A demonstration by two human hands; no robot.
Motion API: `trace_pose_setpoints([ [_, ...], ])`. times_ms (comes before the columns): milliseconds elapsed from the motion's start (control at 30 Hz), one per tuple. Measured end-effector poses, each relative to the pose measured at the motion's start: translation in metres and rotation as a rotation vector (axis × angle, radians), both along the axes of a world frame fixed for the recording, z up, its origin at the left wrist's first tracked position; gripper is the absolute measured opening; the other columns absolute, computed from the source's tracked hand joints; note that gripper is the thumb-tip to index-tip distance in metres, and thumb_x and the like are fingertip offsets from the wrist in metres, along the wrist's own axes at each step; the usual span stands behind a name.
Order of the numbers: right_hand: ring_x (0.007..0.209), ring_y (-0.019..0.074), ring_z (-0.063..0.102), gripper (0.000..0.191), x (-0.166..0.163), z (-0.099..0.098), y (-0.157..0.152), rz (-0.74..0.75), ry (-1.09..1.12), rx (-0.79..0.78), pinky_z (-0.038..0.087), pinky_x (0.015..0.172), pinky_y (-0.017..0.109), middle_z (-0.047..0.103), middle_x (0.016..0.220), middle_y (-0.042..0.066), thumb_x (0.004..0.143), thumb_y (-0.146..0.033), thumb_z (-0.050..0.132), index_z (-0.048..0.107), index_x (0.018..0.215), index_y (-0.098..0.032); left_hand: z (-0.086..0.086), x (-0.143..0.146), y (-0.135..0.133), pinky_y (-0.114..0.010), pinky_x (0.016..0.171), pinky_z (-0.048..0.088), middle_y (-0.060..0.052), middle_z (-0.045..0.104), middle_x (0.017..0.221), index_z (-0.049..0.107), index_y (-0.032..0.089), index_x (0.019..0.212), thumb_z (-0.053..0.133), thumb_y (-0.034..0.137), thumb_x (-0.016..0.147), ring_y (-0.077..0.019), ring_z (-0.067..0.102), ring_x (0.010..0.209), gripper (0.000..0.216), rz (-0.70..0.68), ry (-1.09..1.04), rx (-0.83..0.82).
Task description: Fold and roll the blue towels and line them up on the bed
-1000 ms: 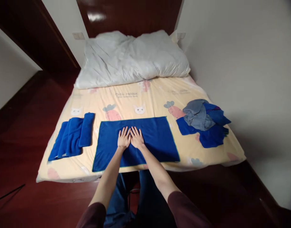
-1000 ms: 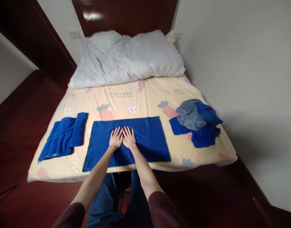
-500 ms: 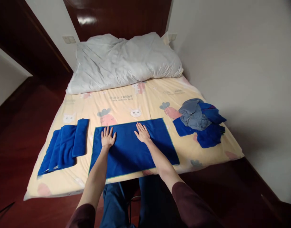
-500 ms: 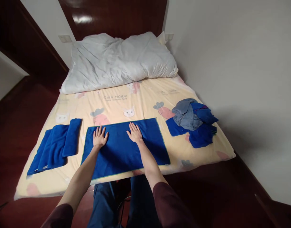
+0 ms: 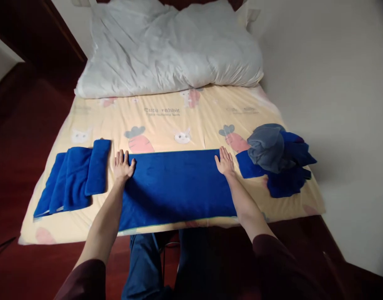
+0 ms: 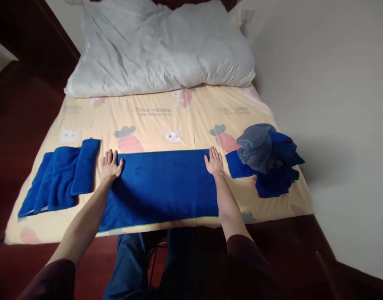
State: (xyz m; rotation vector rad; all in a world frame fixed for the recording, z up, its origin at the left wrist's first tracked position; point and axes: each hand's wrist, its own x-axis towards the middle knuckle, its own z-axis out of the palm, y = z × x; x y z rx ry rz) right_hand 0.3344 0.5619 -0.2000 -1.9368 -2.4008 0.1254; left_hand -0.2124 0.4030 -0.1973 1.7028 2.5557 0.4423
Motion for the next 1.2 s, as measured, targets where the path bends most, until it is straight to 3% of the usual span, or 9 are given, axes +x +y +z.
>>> trace_pose_setpoints([
  [133,0.161,0.0225,0.015,0.067,-0.005,0.003,-0.004,-0.045,-0.067,-0.026,0.005,0.131,0.052,0.022,0.171,0.014,0.107,-0.039,0.017,0.023,0.165,-0.006,0.012,0.013,0.002,-0.057,0.13,0.01,-0.02,0.019,0.171,0.033,0.006,0.161,0.038,0.045,0.102,-0.0332,0.011,0.161,0.07,0.021,-0.028,-0.036],
  [267,0.16,0.0346,0.014,0.063,-0.045,0.018,-0.03,-0.12,-0.1,-0.017,0.004,0.126,0.068,0.027,0.169,0.02,0.102,-0.025,0.025,0.033,0.161,-0.003,0.046,0.065,-0.008,-0.054,0.132,0.002,-0.027,0.02,0.168,0.031,-0.007,0.157,0.039,0.026,0.098,-0.0339,0.009,0.161,0.068,-0.022,-0.049,-0.074],
  [367,0.161,0.0364,0.009,0.064,-0.105,0.029,-0.093,0.119,-0.027,-0.005,0.004,0.126,0.066,0.021,0.17,0.021,0.099,-0.022,0.032,0.035,0.16,-0.002,0.061,0.14,-0.039,-0.046,0.132,-0.002,-0.019,0.019,0.17,0.036,-0.001,0.158,0.032,0.025,0.099,-0.027,0.004,0.161,0.064,-0.31,-0.07,-0.085],
  [467,0.161,0.03,0.012,0.063,-0.16,0.028,-0.177,0.437,0.115,-0.063,0.008,0.13,0.057,0.022,0.171,0.017,0.1,-0.023,0.034,0.036,0.161,-0.006,0.052,0.22,-0.086,-0.033,0.132,0.004,-0.005,0.02,0.172,0.035,0.013,0.162,0.029,0.031,0.1,-0.0189,0.004,0.161,0.065,-0.384,-0.102,-0.103],
  [567,0.16,0.025,0.021,0.061,-0.181,0.02,-0.232,0.457,0.194,-0.095,0.014,0.13,0.05,0.028,0.169,0.014,0.101,-0.019,0.027,0.037,0.16,-0.007,0.037,0.257,-0.131,-0.031,0.133,0.004,0.001,0.022,0.171,0.034,0.022,0.163,0.031,0.03,0.1,-0.0171,0.009,0.16,0.064,-0.328,-0.177,-0.128],
  [700,0.159,0.0239,0.022,0.061,-0.152,0.012,-0.241,0.395,0.22,-0.024,0.014,0.13,0.049,0.027,0.17,0.012,0.107,-0.036,0.025,0.037,0.161,-0.012,0.029,0.223,-0.171,-0.04,0.134,0.006,-0.002,0.023,0.171,0.04,0.02,0.16,0.029,0.039,0.103,-0.021,0.015,0.16,0.061,-0.304,-0.199,-0.051],
  [967,0.161,0.0223,0.016,0.07,-0.012,0.001,-0.229,0.002,0.088,-0.001,0.008,0.131,0.046,0.021,0.172,0.01,0.106,-0.045,0.015,0.027,0.164,-0.008,0.019,0.107,-0.259,-0.051,0.131,0.01,-0.014,0.024,0.171,0.031,0.009,0.162,0.032,0.04,0.103,-0.0273,0.017,0.16,0.067,0.016,-0.11,0.028],
  [1100,0.161,0.0199,0.013,0.073,0.05,0.007,-0.236,-0.134,0.044,-0.074,0.006,0.131,0.043,0.017,0.173,0.01,0.105,-0.046,0.015,0.022,0.165,-0.006,0.02,0.087,-0.293,-0.052,0.13,0.014,-0.018,0.024,0.17,0.025,0.003,0.163,0.029,0.041,0.103,-0.0297,0.018,0.16,0.071,0.088,-0.056,-0.016],
  [1200,0.161,0.0211,0.013,0.072,0.075,0.015,-0.252,-0.202,0.053,-0.132,0.007,0.131,0.046,0.017,0.173,0.01,0.104,-0.044,0.019,0.024,0.165,-0.006,0.018,0.082,-0.313,-0.054,0.129,0.017,-0.021,0.025,0.169,0.026,0.002,0.162,0.027,0.041,0.104,-0.0315,0.018,0.16,0.07,0.156,-0.04,-0.046],
])
